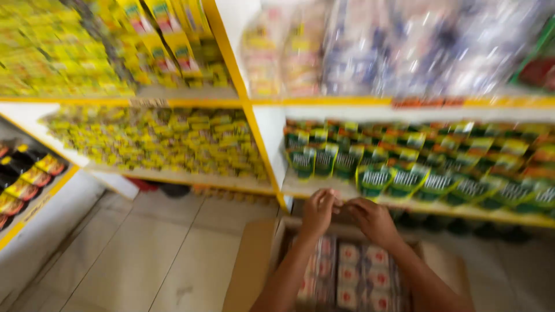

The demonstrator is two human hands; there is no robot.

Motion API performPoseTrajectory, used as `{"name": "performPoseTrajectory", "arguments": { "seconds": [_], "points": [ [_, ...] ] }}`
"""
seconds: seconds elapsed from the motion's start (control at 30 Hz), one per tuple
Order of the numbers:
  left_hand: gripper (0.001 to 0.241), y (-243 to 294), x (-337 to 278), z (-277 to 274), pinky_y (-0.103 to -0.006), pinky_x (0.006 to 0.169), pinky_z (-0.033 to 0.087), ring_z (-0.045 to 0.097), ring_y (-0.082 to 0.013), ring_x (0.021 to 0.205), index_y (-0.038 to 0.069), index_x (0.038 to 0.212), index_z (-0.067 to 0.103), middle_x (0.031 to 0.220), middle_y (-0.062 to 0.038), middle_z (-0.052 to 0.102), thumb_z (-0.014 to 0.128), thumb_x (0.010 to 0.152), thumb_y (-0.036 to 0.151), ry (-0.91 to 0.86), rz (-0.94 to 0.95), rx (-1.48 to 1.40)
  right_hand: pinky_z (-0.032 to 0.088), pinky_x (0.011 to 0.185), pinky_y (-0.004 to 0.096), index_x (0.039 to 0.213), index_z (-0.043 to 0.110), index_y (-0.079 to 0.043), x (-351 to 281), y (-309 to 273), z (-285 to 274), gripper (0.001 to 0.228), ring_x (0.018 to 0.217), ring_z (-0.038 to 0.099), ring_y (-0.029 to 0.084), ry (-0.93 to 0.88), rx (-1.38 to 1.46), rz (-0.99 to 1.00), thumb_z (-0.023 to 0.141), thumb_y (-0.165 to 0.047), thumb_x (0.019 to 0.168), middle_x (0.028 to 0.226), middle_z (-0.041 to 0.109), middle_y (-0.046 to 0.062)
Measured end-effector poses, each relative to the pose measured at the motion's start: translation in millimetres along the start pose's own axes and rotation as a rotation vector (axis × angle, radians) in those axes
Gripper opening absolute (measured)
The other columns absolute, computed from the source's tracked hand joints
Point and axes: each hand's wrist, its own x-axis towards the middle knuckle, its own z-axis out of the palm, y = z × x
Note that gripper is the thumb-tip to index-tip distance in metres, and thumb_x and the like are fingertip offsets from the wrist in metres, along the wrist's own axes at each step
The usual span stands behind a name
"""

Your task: Stocking and organizing small product packets on grocery store shelves from a box.

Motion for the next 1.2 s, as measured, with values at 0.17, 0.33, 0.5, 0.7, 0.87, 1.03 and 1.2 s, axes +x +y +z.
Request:
{"name": "performPoseTrajectory", "arguments": {
  "seconds": [0.17,0.33,0.5,0.7,0.87,1.03,1.2],
  "points": [
    [0.04,-191,-45,-73,-0.0392,0.077,0.056,0.07,-0.026,0.088,0.0,0.11,0.071,0.095,-0.013,0.074,0.062,0.098,0.037,-0.033,-0.218,0.374,0.06,0.07,0.034,0.124,0.07,-0.013,-54,132,121,0.03,0.079,0.076,0.019,-0.342,0.035,0.264,0.06,-0.022,0.097,0.099,0.08,0.012],
    [0.042,-243,-79,-118,-0.0475,0.091,0.054,0.069,-0.0389,0.107,0.001,0.116,0.07,0.112,-0.023,0.072,0.065,0.09,0.032,-0.16,-0.39,0.797,0.06,0.067,0.038,0.137,0.06,-0.015,-104,190,182,0.037,0.077,0.076,0.022,-0.579,-0.036,0.569,0.055,-0.027,0.102,0.1,0.078,0.013],
    [0.057,-258,-98,-150,-0.0455,0.098,0.054,0.066,-0.0425,0.118,-0.008,0.126,0.063,0.124,-0.033,0.066,0.071,0.084,0.029,-0.257,-0.637,0.888,0.063,0.056,0.044,0.147,0.045,-0.014,-111,135,181,0.067,0.076,0.079,0.025,-0.695,0.29,0.92,0.075,-0.017,0.087,0.101,0.078,0.014],
    [0.054,-218,-104,-131,-0.0492,0.076,0.061,0.07,-0.0361,0.099,-0.007,0.128,0.057,0.114,-0.024,0.066,0.076,0.086,0.022,-0.188,-0.854,0.72,0.057,0.059,0.046,0.158,0.02,-0.022,-121,120,200,0.097,0.086,0.074,0.031,-0.75,0.407,0.975,0.078,-0.011,0.083,0.122,0.076,0.019],
    [0.046,-217,-96,-141,-0.0447,0.057,0.059,0.071,-0.0278,0.074,-0.003,0.125,0.063,0.095,-0.016,0.071,0.076,0.086,0.016,-0.143,-0.871,0.397,0.066,0.075,0.046,0.156,0.03,-0.017,-109,85,177,0.094,0.106,0.074,0.027,-0.797,0.309,0.817,0.086,-0.017,0.08,0.14,0.063,0.012],
    [0.034,-154,-75,-130,-0.0364,0.057,0.061,0.071,-0.0197,0.066,0.004,0.12,0.062,0.088,-0.012,0.074,0.072,0.092,0.02,-0.154,-0.906,0.189,0.066,0.085,0.049,0.16,0.033,-0.021,-71,28,107,0.094,0.107,0.072,0.039,-0.817,0.454,0.876,0.08,-0.022,0.079,0.135,0.065,0.023],
    [0.027,-86,-59,-111,-0.0344,0.056,0.059,0.066,-0.0169,0.065,0.004,0.115,0.057,0.088,-0.01,0.067,0.066,0.096,0.021,0.05,-0.754,-0.005,0.061,0.097,0.043,0.16,0.032,-0.024,-38,18,67,0.104,0.113,0.068,0.031,-0.805,0.49,0.559,0.085,-0.012,0.072,0.14,0.058,0.016]
  ]
}}
